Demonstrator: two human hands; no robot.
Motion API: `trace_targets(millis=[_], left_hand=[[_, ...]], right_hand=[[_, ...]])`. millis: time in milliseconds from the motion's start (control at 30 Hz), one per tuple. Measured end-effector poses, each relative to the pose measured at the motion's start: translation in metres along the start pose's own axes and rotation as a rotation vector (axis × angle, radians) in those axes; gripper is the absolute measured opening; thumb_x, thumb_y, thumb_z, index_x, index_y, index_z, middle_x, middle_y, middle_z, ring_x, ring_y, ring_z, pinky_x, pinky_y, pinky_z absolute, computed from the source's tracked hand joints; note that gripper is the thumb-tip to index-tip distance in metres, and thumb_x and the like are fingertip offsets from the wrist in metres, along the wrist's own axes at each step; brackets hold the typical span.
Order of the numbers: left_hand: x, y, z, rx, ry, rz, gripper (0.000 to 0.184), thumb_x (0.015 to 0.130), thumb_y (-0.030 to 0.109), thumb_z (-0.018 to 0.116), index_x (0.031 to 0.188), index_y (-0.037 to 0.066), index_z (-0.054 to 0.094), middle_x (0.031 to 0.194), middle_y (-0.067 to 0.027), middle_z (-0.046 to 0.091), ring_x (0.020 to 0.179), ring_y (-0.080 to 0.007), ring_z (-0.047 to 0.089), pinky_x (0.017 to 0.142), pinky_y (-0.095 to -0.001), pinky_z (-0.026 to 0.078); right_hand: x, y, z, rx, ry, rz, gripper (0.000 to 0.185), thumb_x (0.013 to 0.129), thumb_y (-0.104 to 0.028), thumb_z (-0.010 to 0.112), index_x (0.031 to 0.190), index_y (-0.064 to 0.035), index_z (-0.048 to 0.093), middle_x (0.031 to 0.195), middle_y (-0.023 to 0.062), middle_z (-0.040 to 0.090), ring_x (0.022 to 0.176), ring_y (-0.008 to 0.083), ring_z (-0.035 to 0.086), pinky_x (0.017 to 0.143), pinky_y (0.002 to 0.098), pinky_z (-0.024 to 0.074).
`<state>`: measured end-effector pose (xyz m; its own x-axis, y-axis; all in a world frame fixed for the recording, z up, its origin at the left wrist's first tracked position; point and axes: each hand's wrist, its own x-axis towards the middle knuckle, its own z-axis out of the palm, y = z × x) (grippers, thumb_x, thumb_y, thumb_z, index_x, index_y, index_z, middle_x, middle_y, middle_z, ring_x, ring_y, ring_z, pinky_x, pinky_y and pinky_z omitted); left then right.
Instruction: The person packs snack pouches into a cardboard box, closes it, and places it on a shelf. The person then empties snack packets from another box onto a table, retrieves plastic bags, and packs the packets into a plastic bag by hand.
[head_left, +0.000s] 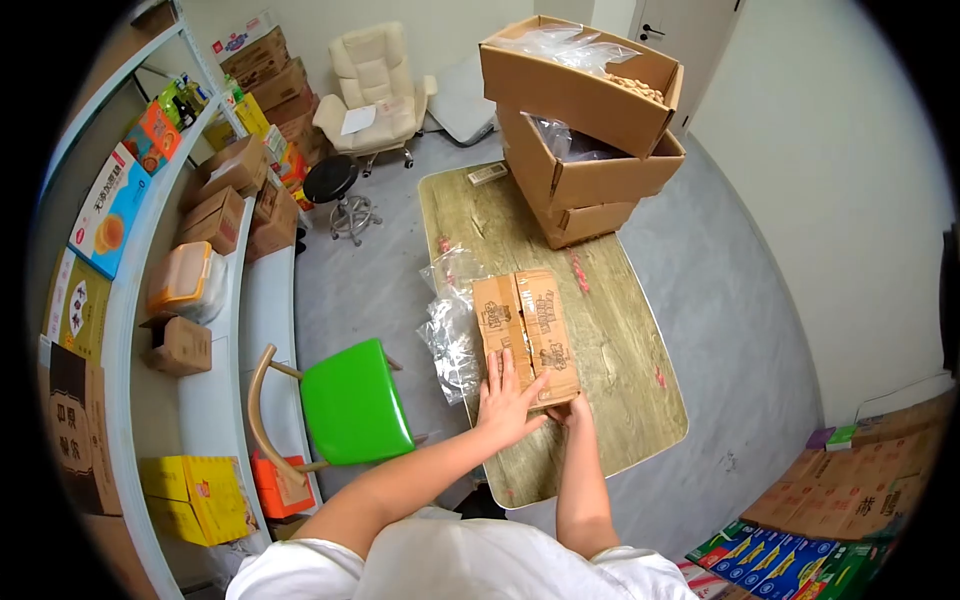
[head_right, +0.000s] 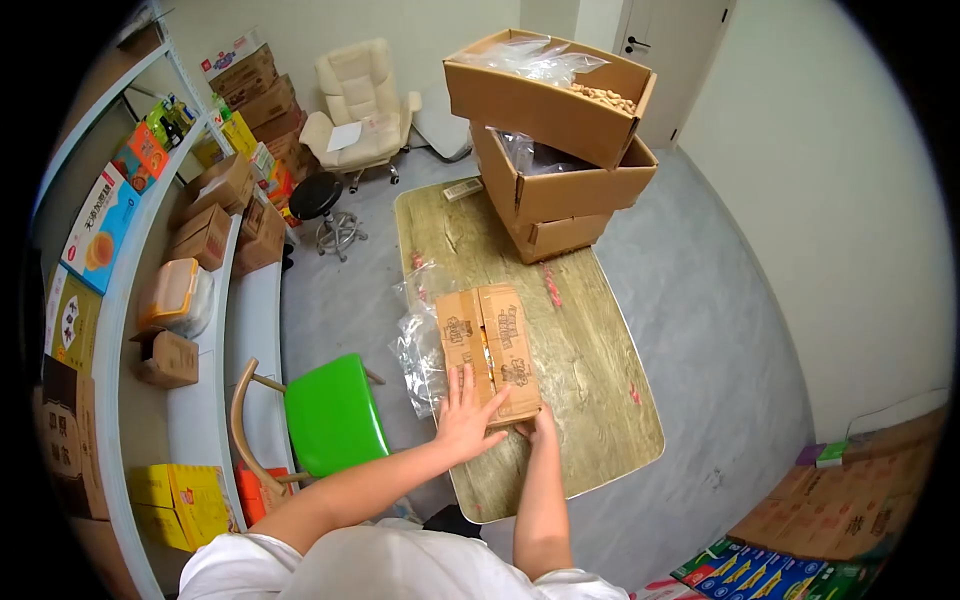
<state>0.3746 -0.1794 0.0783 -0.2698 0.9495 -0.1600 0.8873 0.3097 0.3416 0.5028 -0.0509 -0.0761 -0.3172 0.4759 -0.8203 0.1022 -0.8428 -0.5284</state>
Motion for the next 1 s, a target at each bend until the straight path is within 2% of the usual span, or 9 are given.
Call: trace_targets(millis=[133,233,333,400,533,633,800,933,1000], left_hand=[[0.002,0.001,-0.019,-0.062,-0.038,-0.073,0.085,0.067,0.049,0.072,0.142,0.029,0.036,0.151,-0.0281,0.003,0.138,-0.0487,0.006,0.089,-0.0624,0.033],[-0.004,-0.007,-0.033,0.044,-0.006,0.002,0.087,0.065,0.054,0.069,0.141,0.024,0.039,0.152,-0.0238,0.010,0.137,-0.0452,0.012,0.083,-0.0605,0.034],[-0.023,-0.006,-0.044,0.170,-0.039,0.053,0.085,0.068,0.061,0.064,0.139,0.020,0.042,0.152,-0.0183,0.017,0.138,-0.0415,0.015,0.085,-0.0617,0.034],[-0.040,-0.005,-0.056,0.218,-0.016,0.114,0.086,0.070,0.061,0.061,0.141,0.018,0.039,0.153,-0.0174,0.015,0.138,-0.0377,0.018,0.077,-0.0544,0.033],[-0.078,-0.023,-0.079,0.282,0.312,0.265,0.075,0.072,0.049,0.065,0.135,0.017,0.042,0.150,-0.0161,0.022,0.136,-0.0362,0.022,0.072,-0.0526,0.039],[-0.115,-0.066,-0.087,0.357,0.581,0.189,0.068,0.074,0.040,0.065,0.133,0.017,0.042,0.148,-0.0160,0.026,0.134,-0.0362,0.026,0.071,-0.0529,0.040],[-0.194,-0.124,-0.097,0.317,0.630,-0.072,0.066,0.076,0.031,0.063,0.135,0.016,0.040,0.147,-0.0151,0.029,0.129,-0.0376,0.031,0.071,-0.0560,0.040],[-0.274,-0.176,-0.100,0.283,0.656,-0.317,0.088,0.066,0.038,0.074,0.141,0.017,0.034,0.150,-0.0121,0.023,0.131,-0.0399,0.025,0.074,-0.0589,0.039],[-0.311,-0.204,-0.108,0.279,0.619,-0.417,0.088,0.066,0.038,0.074,0.141,0.017,0.034,0.149,-0.0131,0.024,0.131,-0.0408,0.026,0.074,-0.0583,0.040]], right_hand=[[-0.006,0.015,-0.005,-0.054,-0.231,0.001,0.033,0.094,-0.034,0.049,0.122,-0.0171,0.053,0.109,0.0089,0.062,0.097,0.0208,0.062,0.068,0.0434,0.0546],[-0.027,0.038,0.008,0.039,-0.251,-0.198,0.043,0.099,-0.036,0.041,0.135,-0.0133,0.036,0.129,0.0088,0.050,0.102,0.0238,0.060,0.078,0.0456,0.0561],[-0.044,0.050,0.019,0.174,-0.225,-0.204,0.040,0.097,-0.030,0.047,0.132,-0.0104,0.041,0.118,0.0101,0.058,0.097,0.0244,0.063,0.076,0.0404,0.0578],[-0.052,0.058,0.024,0.124,-0.190,-0.157,0.043,0.097,-0.031,0.048,0.133,-0.0091,0.042,0.126,0.0099,0.054,0.107,0.0228,0.059,0.083,0.0376,0.0547],[-0.070,0.053,0.073,0.011,-0.288,-0.254,0.044,0.097,-0.032,0.048,0.133,-0.0090,0.042,0.127,0.0096,0.053,0.109,0.0221,0.057,0.085,0.0371,0.0532],[-0.087,0.053,0.133,-0.096,-0.418,-0.346,0.044,0.097,-0.032,0.048,0.134,-0.0089,0.042,0.129,0.0093,0.052,0.111,0.0216,0.056,0.087,0.0367,0.0521],[-0.122,0.085,0.233,-0.239,-0.618,-0.420,0.045,0.096,-0.033,0.048,0.134,-0.0088,0.043,0.131,0.0089,0.051,0.114,0.0208,0.054,0.090,0.0361,0.0502],[-0.148,0.139,0.308,-0.328,-0.726,-0.415,0.046,0.096,-0.034,0.049,0.134,-0.0087,0.043,0.132,0.0085,0.050,0.116,0.0202,0.053,0.092,0.0356,0.0487],[-0.160,0.165,0.348,-0.364,-0.720,-0.361,0.044,0.096,-0.032,0.048,0.132,-0.0084,0.042,0.124,0.0081,0.054,0.111,0.0204,0.055,0.091,0.0353,0.0468]])
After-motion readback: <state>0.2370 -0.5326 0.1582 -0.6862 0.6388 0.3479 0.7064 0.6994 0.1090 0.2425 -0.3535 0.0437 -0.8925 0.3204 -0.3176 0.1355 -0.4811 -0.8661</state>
